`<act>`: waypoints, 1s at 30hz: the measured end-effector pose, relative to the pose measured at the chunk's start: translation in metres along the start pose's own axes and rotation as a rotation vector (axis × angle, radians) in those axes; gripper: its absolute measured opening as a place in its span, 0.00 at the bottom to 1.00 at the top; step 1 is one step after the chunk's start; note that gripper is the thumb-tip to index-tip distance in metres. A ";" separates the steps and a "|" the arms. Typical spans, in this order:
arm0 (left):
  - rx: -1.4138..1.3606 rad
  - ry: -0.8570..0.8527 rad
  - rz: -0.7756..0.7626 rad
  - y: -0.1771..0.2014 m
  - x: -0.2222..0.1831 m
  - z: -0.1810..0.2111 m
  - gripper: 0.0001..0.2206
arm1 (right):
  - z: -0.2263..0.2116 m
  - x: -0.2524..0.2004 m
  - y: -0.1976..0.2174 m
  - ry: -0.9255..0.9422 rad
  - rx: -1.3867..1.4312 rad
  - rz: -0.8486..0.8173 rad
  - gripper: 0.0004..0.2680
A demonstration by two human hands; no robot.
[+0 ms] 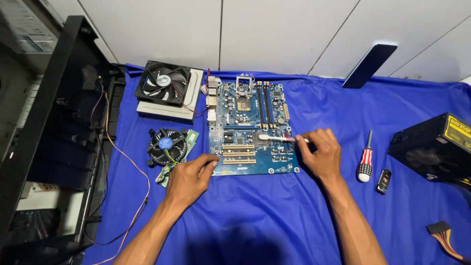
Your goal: Cleaning a computer motherboard using a toothbrush to remove dust and debris
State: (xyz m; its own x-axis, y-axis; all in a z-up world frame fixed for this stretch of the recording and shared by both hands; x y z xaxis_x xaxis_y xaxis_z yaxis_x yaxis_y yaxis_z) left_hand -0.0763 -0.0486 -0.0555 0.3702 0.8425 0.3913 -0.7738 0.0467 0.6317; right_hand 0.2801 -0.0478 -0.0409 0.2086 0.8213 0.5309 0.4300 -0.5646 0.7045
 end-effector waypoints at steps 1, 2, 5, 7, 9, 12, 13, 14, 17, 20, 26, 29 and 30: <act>0.002 0.002 0.003 0.000 0.000 -0.001 0.06 | 0.001 0.001 -0.001 0.003 0.002 -0.002 0.07; 0.006 -0.001 -0.002 0.000 -0.001 -0.001 0.06 | 0.004 0.003 -0.003 -0.011 0.012 -0.038 0.06; 0.010 0.000 -0.011 0.000 -0.001 -0.001 0.06 | 0.008 0.007 0.001 -0.048 0.042 -0.095 0.04; 0.005 -0.001 -0.014 0.001 0.000 0.000 0.06 | 0.008 0.010 0.007 -0.071 0.056 -0.112 0.03; -0.009 0.008 -0.019 0.001 0.001 0.000 0.06 | 0.005 0.011 0.012 -0.093 0.073 -0.117 0.05; -0.006 0.020 -0.016 -0.002 0.000 -0.004 0.06 | 0.001 0.003 0.002 -0.082 0.082 -0.129 0.04; -0.004 0.019 -0.010 0.000 0.001 -0.003 0.06 | 0.002 0.006 0.001 -0.076 0.084 -0.128 0.04; -0.013 0.022 -0.018 0.001 0.002 -0.002 0.06 | 0.001 0.009 0.001 -0.061 0.079 -0.113 0.05; -0.027 0.027 -0.028 0.002 0.002 0.001 0.06 | 0.009 0.011 -0.002 -0.048 0.063 -0.089 0.06; -0.035 0.032 -0.034 0.001 0.002 -0.001 0.06 | 0.011 0.009 -0.005 -0.051 0.058 -0.069 0.05; 0.054 0.175 -0.113 -0.008 -0.005 -0.008 0.09 | -0.017 0.006 0.000 0.013 0.040 -0.126 0.04; 0.034 0.171 -0.106 -0.006 -0.004 -0.008 0.09 | -0.020 0.007 -0.003 -0.005 0.038 -0.133 0.04; 0.011 0.146 -0.099 -0.006 -0.004 -0.007 0.09 | -0.020 0.007 -0.003 -0.015 0.037 -0.140 0.04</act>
State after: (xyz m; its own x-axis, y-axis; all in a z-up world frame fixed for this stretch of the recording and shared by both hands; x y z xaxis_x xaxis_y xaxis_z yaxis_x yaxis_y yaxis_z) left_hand -0.0763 -0.0483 -0.0657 0.3652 0.9033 0.2254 -0.7311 0.1284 0.6701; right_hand 0.2629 -0.0424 -0.0301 0.1575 0.8932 0.4211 0.4879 -0.4411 0.7532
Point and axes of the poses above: each hand's wrist, its own x-axis towards the middle knuckle, its own y-axis out of the back of the hand, z = x × y, the point moved 5 cm from there along x, towards the middle knuckle, and after that the axes turned 14 degrees about -y, right-handed, at the moved point
